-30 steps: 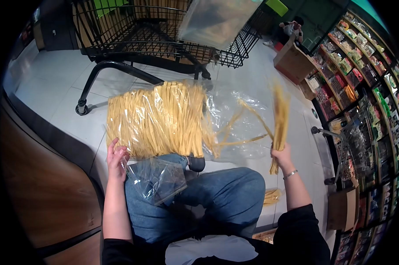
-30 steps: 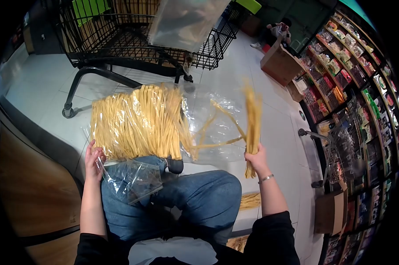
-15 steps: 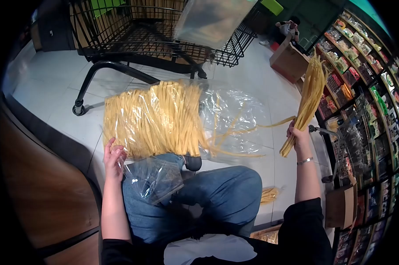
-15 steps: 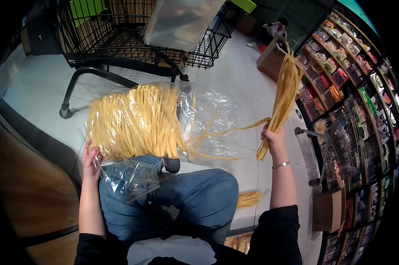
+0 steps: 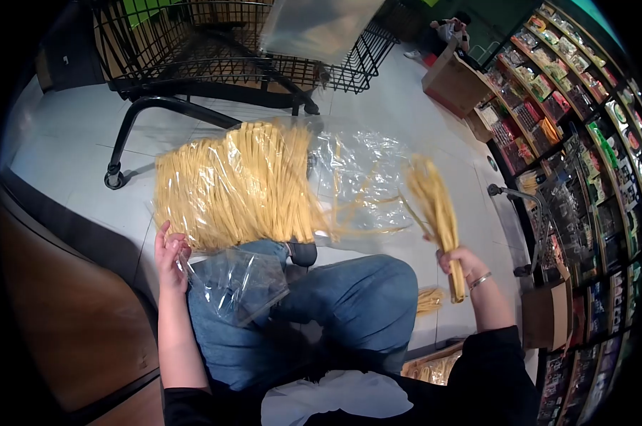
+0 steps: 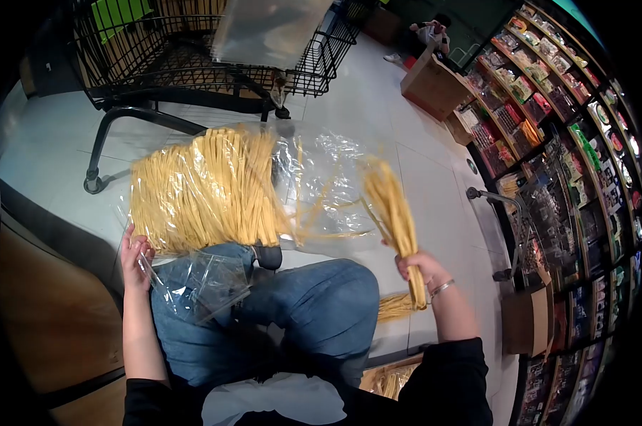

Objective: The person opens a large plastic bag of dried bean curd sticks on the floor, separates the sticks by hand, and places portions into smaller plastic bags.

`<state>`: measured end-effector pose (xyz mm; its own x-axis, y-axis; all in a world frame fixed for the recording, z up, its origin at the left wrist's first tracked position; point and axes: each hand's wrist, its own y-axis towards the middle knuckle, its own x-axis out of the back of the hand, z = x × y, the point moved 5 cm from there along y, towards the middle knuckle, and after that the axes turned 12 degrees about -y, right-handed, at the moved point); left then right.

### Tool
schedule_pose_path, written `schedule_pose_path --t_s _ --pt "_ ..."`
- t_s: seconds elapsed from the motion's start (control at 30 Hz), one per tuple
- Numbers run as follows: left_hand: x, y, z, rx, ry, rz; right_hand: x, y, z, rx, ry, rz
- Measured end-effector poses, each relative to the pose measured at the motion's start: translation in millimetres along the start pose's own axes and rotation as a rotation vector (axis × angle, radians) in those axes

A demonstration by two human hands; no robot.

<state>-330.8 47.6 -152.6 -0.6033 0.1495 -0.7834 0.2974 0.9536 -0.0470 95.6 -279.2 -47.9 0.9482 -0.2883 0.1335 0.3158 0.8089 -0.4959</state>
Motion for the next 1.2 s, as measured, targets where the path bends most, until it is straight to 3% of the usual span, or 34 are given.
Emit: schedule_pose_path --t_s 0.13,0.2,0.53,0.67,0.8,1.0,1.2 --pt "-0.5 -0.3 -0.7 -0.012 -0.004 0.003 -8.3 18.3 -50.2 -0.113 -0.03 0.036" --pt "1.7 -0.9 1.0 0.009 0.003 0.003 -11.4 25.0 -58.2 -0.039 0.049 -0.013" --pt "0.4 1.5 2.5 -0.001 0.042 -0.002 -3.1 30.9 -83.5 0.033 0.468 0.151" --pt "1.5 1.0 1.4 0.007 0.066 -0.012 -11.8 34.4 -81.8 -0.116 0.58 0.182" --pt "1.6 0.9 0.4 -0.013 0.072 -0.043 -29.3 26.4 -75.3 -0.282 0.698 0.122" --pt "-1.1 2.1 1.7 -0.016 0.087 -0.013 -42.6 27.8 -69.0 -0.139 0.722 0.062" --pt "1.8 -1.1 0.1 -0.035 0.085 -0.038 -59.3 28.5 -64.7 -0.19 0.746 -0.042"
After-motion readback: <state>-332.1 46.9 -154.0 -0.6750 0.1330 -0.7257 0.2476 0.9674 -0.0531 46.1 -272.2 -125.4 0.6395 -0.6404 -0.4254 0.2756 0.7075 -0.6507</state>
